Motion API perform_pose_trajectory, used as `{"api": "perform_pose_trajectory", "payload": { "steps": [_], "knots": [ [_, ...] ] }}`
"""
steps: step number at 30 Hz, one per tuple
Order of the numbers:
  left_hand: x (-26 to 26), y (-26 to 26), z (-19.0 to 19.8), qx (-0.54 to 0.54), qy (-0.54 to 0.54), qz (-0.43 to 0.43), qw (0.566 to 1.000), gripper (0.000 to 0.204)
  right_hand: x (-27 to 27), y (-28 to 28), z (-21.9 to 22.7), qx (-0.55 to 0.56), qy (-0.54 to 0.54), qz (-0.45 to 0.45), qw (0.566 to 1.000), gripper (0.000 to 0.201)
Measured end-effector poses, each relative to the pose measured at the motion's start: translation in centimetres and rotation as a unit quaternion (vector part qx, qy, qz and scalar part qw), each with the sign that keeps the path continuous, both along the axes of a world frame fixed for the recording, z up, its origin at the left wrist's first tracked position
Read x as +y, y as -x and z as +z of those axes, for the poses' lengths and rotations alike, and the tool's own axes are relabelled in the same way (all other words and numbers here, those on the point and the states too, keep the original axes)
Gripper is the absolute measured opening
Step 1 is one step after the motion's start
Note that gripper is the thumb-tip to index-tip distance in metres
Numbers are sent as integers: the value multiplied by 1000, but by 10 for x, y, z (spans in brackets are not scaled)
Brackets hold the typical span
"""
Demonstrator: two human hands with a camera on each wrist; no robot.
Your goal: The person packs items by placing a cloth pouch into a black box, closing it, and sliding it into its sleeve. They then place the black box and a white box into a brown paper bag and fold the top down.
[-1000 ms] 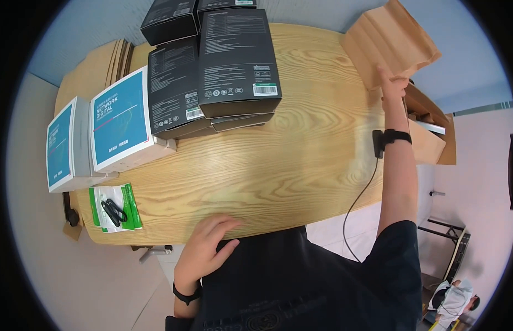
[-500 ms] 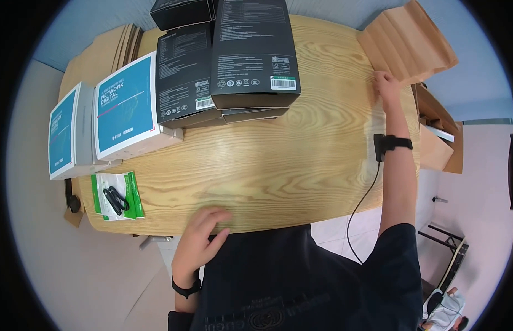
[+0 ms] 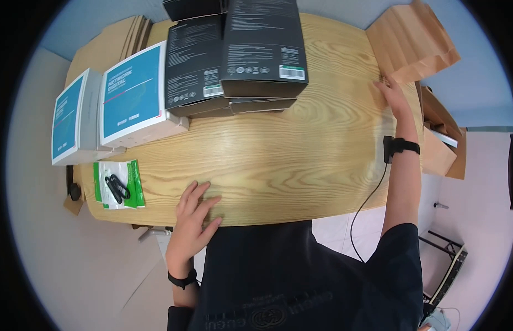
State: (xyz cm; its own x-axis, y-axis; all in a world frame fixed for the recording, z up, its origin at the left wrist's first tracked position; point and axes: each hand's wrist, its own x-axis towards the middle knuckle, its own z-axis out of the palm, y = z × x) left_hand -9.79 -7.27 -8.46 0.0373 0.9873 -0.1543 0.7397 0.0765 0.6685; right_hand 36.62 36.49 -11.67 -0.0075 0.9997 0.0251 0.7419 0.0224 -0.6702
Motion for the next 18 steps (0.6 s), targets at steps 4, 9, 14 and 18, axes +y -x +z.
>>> {"api": "perform_pose_trajectory", "payload": {
  "steps": [4, 9, 14, 18],
  "knots": [
    [-8, -5, -3, -2, -16, 17, 1000, 42, -19, 20, 7, 20, 125, 43, 991, 66],
    [-15, -1, -2, -17, -43, 41, 998, 39, -95, 65, 31, -17, 63, 184, 981, 51],
    [-21, 24, 21, -128, -56, 109, 984, 31, -190, 95, 83, -14, 142, 314, 939, 53],
    [-26, 52, 45, -44, -172, 161, 971, 28, -245, 107, 81, -6, 166, 309, 936, 56]
  ]
}}
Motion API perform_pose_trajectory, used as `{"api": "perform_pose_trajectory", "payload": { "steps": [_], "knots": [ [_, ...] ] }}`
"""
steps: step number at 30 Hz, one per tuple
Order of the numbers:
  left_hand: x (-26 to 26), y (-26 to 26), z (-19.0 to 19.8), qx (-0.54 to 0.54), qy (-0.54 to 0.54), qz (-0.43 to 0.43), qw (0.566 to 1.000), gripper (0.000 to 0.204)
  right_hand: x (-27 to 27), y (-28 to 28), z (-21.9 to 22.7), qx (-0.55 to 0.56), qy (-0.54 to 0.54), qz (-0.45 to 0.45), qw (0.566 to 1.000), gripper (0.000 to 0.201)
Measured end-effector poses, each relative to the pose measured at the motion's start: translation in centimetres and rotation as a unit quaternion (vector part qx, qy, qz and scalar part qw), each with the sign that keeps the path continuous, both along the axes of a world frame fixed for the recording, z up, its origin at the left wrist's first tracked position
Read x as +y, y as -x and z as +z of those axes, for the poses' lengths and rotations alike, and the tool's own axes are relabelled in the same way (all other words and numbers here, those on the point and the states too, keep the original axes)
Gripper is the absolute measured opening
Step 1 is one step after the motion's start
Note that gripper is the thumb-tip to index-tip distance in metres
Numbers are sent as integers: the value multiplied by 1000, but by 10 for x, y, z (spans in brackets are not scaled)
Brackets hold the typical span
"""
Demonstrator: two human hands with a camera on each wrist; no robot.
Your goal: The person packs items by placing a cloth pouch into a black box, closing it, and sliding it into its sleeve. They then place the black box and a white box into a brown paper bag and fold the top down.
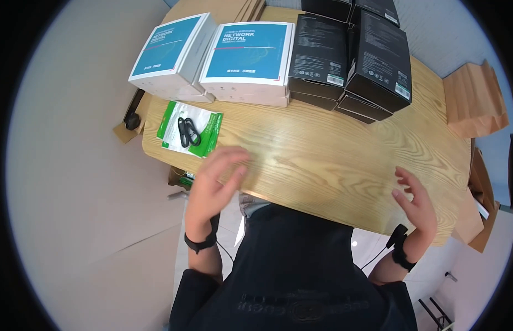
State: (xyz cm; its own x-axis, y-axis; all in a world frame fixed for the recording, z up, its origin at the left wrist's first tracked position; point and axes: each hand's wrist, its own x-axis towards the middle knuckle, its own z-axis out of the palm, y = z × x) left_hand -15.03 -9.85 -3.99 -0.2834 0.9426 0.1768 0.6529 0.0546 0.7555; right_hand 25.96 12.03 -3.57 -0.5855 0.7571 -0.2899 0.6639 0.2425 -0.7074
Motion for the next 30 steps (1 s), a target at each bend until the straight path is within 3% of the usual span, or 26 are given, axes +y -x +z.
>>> {"api": "perform_pose_trajectory", "payload": {
  "steps": [5, 9, 12, 15, 18, 20, 24, 27, 30],
  "knots": [
    [-3, 35, 38, 87, -62, 107, 988, 40, -41, 5, -22, -25, 6, 3, 1000, 58],
    [28, 109, 50, 362, -117, 116, 917, 72, -51, 24, -21, -1, 33, 70, 997, 57],
    [58, 158, 30, 407, -107, 141, 896, 82, -57, 34, -26, 5, -1, 109, 994, 57],
    [70, 175, 15, 464, -23, 170, 869, 87, -66, 47, -25, 10, -11, 129, 992, 57],
    [71, 185, 14, 496, -54, 158, 852, 88, -72, 49, -26, 24, -7, 144, 989, 56],
    [63, 190, 21, 501, -58, 104, 857, 87, -73, 47, -28, 25, -15, 148, 989, 55],
    [34, 169, 38, 485, -148, 60, 860, 83, -68, 42, -30, 26, 4, 130, 991, 53],
    [-6, 106, 50, 460, -194, 70, 864, 73, -67, 38, -25, 35, -5, 117, 993, 55],
    [-36, 29, 52, 473, -217, 18, 854, 56, -68, 39, -24, 108, 35, 60, 992, 69]
  ]
}}
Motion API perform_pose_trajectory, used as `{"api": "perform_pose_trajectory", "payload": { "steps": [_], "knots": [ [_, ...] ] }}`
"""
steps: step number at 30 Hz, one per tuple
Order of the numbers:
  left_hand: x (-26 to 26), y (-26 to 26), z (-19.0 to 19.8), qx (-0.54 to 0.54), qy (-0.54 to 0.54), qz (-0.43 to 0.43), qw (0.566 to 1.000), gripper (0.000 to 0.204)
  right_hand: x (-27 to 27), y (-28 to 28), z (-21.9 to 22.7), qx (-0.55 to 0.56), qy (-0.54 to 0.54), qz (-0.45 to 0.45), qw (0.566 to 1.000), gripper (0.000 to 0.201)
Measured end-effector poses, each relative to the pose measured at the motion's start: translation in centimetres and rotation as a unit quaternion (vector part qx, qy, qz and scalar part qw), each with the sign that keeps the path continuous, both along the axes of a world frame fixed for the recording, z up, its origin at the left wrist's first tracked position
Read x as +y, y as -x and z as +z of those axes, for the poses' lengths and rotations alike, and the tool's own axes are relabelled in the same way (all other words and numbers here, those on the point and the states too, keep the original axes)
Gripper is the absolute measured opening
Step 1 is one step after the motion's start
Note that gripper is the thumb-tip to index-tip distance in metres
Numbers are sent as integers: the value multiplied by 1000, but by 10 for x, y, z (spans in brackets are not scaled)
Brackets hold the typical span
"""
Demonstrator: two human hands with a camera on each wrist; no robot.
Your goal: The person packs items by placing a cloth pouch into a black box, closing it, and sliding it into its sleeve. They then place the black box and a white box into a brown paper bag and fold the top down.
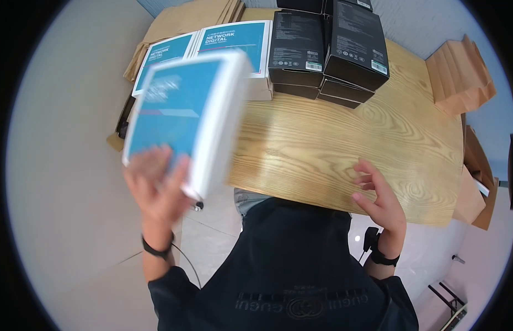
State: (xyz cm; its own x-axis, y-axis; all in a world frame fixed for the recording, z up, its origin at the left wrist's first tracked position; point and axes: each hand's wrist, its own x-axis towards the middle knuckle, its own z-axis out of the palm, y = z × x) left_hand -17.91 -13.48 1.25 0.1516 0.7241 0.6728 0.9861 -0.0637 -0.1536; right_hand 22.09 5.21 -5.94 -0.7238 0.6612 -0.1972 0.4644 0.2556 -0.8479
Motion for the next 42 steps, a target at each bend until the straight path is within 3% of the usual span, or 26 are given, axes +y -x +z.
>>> {"api": "perform_pose_trajectory", "payload": {
  "steps": [2, 3, 5, 9, 11, 13, 15, 16, 18, 20, 21, 23, 24, 26, 27, 29, 31, 33, 34, 36, 38, 40, 41, 42],
  "knots": [
    [-9, -42, -4, -18, 58, -65, 996, 46, -1, 7, 0, 161, 125, -45, 978, 84],
    [-7, -59, -7, -32, 95, -101, 990, 42, -1, 13, 2, 157, 126, -45, 978, 84],
    [4, -86, -29, -79, 122, -161, 976, 37, 0, 27, 6, 262, 240, -60, 933, 93],
    [20, -113, -75, -115, 136, -204, 963, 36, 3, 41, -2, 157, 226, -103, 956, 85],
    [30, -111, -86, -96, 174, -215, 956, 51, 5, 43, -11, 38, 106, -41, 993, 76],
    [35, -103, -85, -62, 232, -224, 945, 55, 6, 39, -23, 38, 56, -33, 997, 72],
    [39, -98, -76, -145, 382, -180, 895, 64, 11, 31, -23, 37, 5, -27, 999, 68],
    [38, -94, -79, -146, 381, -184, 894, 64, 14, 27, -18, -4, 19, -34, 999, 67],
    [37, -89, -87, -203, 358, -105, 905, 76, 20, 21, -10, -47, 33, -47, 997, 67],
    [37, -89, -85, -235, 364, -87, 897, 77, 33, 20, -4, 67, 7, -176, 982, 66],
    [37, -89, -83, -267, 371, -61, 888, 79, 41, 24, 4, 64, 5, -179, 982, 66],
    [39, -92, -94, -287, 351, -58, 889, 80, 63, 37, 25, 83, -190, -213, 955, 69],
    [39, -94, -100, -306, 332, -51, 891, 80, 72, 46, 37, 81, -191, -213, 955, 69],
    [45, -94, -110, -322, 310, -57, 893, 81, 89, 69, 59, 49, -372, -187, 908, 71],
    [48, -94, -113, -336, 287, -62, 895, 82, 99, 81, 65, 47, -373, -184, 908, 71],
    [51, -96, -103, -356, 266, -13, 896, 87, 118, 101, 72, 1, -564, -118, 817, 68],
    [50, -96, -102, -375, 247, 37, 893, 91, 130, 114, 66, -10, -554, -88, 828, 67],
    [45, -93, -108, -501, 242, 53, 829, 99, 126, 121, 66, -19, -542, -55, 839, 66],
    [42, -90, -106, -462, 271, 68, 842, 97, 115, 123, 70, -47, -529, -60, 845, 65],
    [43, -82, -108, -494, 272, 44, 824, 92, 90, 116, 86, -75, -514, -61, 852, 64],
    [46, -76, -109, -523, 276, 16, 806, 87, 67, 104, 109, -53, -386, 26, 921, 62],
    [50, -74, -107, -525, 267, 8, 808, 78, 65, 101, 114, -7, -425, 31, 904, 61],
    [52, -73, -108, -525, 270, 4, 807, 78, 64, 98, 114, 42, -467, 36, 883, 61],
    [53, -73, -111, -531, 264, 1, 805, 78, 74, 96, 109, 24, -524, 9, 851, 68]
  ]
}}
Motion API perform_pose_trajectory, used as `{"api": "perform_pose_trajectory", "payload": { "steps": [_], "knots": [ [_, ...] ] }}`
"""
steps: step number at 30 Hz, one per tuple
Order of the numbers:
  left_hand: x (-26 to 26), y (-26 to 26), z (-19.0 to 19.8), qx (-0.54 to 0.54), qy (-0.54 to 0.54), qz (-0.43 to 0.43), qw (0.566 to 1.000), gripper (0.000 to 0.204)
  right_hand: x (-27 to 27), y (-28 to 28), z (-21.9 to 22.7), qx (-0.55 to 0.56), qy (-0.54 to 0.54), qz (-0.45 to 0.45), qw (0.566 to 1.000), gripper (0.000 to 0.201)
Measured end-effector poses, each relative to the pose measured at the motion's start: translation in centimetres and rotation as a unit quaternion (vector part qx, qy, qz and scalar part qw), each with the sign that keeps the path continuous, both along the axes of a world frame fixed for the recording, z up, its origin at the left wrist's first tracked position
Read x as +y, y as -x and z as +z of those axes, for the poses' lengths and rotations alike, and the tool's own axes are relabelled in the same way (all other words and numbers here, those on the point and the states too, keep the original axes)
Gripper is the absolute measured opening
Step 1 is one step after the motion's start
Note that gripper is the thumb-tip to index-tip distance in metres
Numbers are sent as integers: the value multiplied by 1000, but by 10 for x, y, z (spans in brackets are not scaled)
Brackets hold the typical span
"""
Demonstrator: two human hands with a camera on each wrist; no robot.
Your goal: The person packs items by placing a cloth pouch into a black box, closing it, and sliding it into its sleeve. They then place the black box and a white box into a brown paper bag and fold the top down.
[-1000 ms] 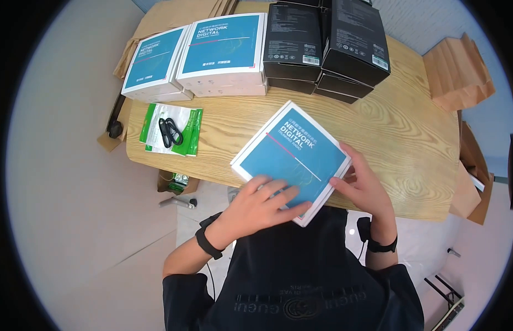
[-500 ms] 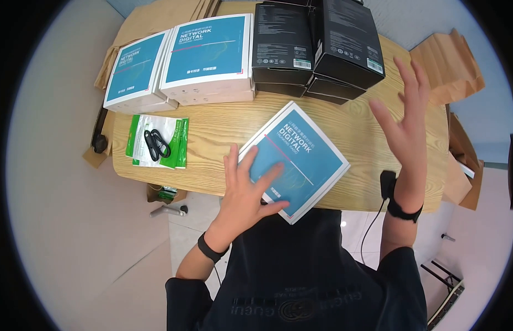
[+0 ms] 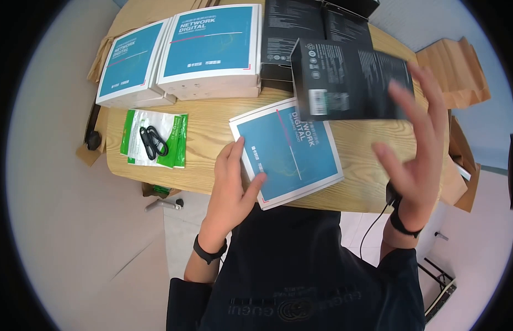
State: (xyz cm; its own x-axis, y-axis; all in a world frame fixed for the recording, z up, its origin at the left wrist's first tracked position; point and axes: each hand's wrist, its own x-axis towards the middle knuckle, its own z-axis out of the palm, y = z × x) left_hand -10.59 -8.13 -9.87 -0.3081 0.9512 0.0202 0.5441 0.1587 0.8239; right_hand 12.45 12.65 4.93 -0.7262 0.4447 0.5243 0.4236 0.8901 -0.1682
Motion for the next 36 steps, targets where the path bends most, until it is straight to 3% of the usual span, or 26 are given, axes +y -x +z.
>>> {"api": "perform_pose_trajectory", "payload": {
  "steps": [3, 5, 7, 8, 11, 15, 19, 21, 22, 27, 29, 31, 33, 35, 36],
  "knots": [
    [6, 1, 1, -6, -2, -9, 1000, 75, 28, -6, -22, -55, 70, -85, 992, 74],
    [9, 3, 3, -4, 2, -11, 1000, 74, 38, -10, -34, -63, 126, -55, 988, 79],
    [8, 3, 2, -25, 16, -8, 1000, 75, 28, -3, -35, -1, 296, -35, 955, 80],
    [7, 3, 3, -25, 20, -6, 999, 75, 25, -2, -33, 9, 319, -43, 947, 73],
    [7, 2, 3, -36, 13, -7, 999, 75, 25, -15, -40, -22, 280, -55, 958, 62],
    [7, 3, 0, -40, 19, -4, 999, 76, 4, -22, -39, 12, 326, -75, 942, 52],
    [5, 5, -3, -51, 33, 0, 998, 75, 2, -42, -47, 34, 301, 29, 953, 53],
    [4, 9, -5, -41, 27, -13, 999, 74, 0, -41, -43, 15, 383, 133, 914, 53],
    [5, 11, -6, -31, 19, -27, 999, 73, -2, -34, -42, 15, 404, 141, 904, 49],
    [2, 20, -2, -114, 43, -38, 992, 69, -3, 5, -54, -9, 319, 121, 940, 40],
    [-4, 21, -6, -286, 2, -11, 958, 77, -1, 18, -62, 39, 215, 110, 970, 39],
    [-6, 21, 2, -278, 12, -26, 960, 83, -5, 4, -60, 26, 222, 90, 970, 43],
    [-6, 18, 6, -288, 19, -32, 957, 85, -12, -17, -60, 65, 282, -40, 957, 48],
    [-7, 17, 5, -271, 15, -40, 961, 85, -21, -38, -69, 56, 342, -74, 935, 57],
    [-5, 17, 5, -251, 8, -55, 966, 85, -27, -44, -74, 68, 431, -70, 897, 59]
  ]
}}
